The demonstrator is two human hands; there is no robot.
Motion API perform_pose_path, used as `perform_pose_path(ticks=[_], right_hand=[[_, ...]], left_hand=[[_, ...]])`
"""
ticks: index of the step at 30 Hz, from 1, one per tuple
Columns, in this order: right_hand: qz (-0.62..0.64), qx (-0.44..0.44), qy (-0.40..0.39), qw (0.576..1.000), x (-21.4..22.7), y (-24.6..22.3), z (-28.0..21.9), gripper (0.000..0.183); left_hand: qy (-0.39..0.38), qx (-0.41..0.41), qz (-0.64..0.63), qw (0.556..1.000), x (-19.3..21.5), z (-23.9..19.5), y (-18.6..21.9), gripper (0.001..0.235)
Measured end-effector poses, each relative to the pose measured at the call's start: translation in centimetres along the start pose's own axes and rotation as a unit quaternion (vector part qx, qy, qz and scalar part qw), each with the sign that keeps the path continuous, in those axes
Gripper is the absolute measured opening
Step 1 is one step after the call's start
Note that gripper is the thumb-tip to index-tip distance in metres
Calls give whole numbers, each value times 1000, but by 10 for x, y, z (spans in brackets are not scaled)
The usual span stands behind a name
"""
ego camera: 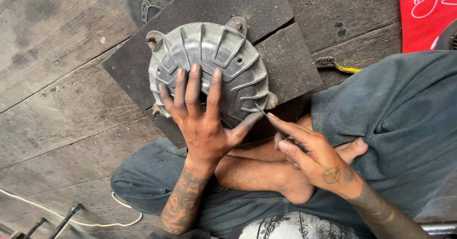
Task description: A person uses a thin metal pick to clean out debris from small holes in a circular metal engine component.
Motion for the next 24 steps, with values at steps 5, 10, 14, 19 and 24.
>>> perform_pose_path(ticks=[5, 10, 14, 19, 24], right_hand=[[-27, 10, 14, 1000, -1, -3, -1, 53], [-62, 71, 64, 993, -7, -7, -2, 49], [-60, 119, 117, 984, -15, -10, -2, 46], [-87, 169, 173, 966, -25, -12, -2, 45], [-78, 165, 183, 966, -24, -15, 4, 46]], left_hand=[[3, 4, -3, 1000, 0, 1, 2, 92], [18, 14, -8, 1000, -2, -2, 2, 91], [26, 20, -4, 999, 2, 2, 6, 92], [25, 33, 1, 999, 0, 1, 6, 93], [24, 49, -1, 999, 1, 2, 7, 93]])
Point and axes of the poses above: each hand's wrist, its own z-axis towards the middle knuckle, its own x-axis out of the back of the hand, y = z × x, the point moved 7 cm from there along z, towards the middle knuckle, and after that the axes turned 9 degrees about y, right-handed, at the moved point
